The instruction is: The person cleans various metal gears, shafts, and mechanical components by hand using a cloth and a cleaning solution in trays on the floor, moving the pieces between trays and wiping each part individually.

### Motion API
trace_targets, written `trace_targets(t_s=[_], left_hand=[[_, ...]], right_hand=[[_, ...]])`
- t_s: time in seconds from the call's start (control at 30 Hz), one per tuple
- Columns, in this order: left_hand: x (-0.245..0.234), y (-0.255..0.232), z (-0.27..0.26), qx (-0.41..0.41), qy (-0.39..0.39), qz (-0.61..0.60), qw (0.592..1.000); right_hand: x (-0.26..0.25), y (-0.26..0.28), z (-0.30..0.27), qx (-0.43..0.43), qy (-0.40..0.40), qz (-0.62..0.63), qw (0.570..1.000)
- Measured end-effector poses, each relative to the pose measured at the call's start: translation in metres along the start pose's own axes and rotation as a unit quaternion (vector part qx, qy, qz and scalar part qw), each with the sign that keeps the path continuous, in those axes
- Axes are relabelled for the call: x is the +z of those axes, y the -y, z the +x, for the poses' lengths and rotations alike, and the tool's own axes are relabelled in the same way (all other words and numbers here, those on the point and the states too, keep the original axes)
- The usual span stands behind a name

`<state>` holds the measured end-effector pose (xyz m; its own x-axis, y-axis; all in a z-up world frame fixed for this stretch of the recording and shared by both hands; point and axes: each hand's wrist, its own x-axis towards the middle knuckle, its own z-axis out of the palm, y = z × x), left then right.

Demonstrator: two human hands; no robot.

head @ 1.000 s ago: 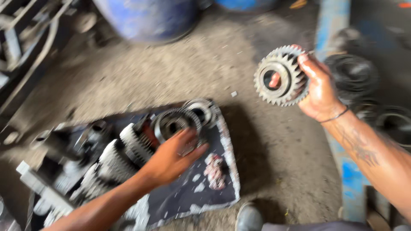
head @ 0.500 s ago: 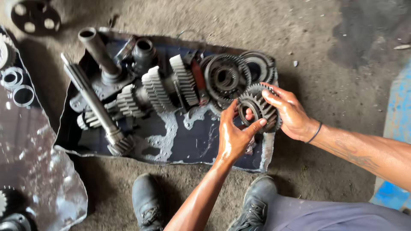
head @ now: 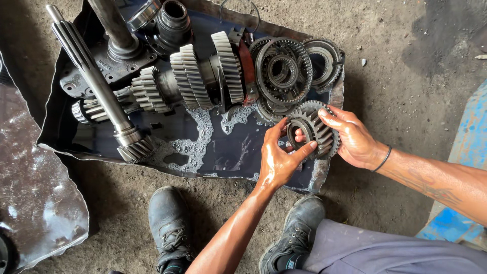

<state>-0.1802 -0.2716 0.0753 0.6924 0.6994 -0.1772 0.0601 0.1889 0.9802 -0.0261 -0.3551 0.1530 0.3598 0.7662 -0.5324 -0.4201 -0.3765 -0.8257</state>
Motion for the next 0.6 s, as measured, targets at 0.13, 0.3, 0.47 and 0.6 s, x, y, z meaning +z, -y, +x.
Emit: trace_targets(t_s=[0.13,0.3,0.47,0.6], left_hand=[[0.003,0.015,-0.002,0.007,-0.001,-0.006,1.000],[-0.010,0.034,0.002,0.003,0.030,-0.009,1.000],[-0.068,0.022,0.030,0.040,-0.131,-0.024,0.990],[-0.125,-0.005,0.045,0.061,-0.197,-0.139,0.969]], right_hand=[[-0.003,-0.008,0.003,-0.005,0.003,-0.007,1.000],[-0.008,-0.022,0.010,-0.033,-0.021,-0.128,0.991],[0.013,-0.034,0.024,0.080,0.029,-0.276,0.957],[0.048,-0.054,0.055,0.053,0.150,-0.434,0.887]])
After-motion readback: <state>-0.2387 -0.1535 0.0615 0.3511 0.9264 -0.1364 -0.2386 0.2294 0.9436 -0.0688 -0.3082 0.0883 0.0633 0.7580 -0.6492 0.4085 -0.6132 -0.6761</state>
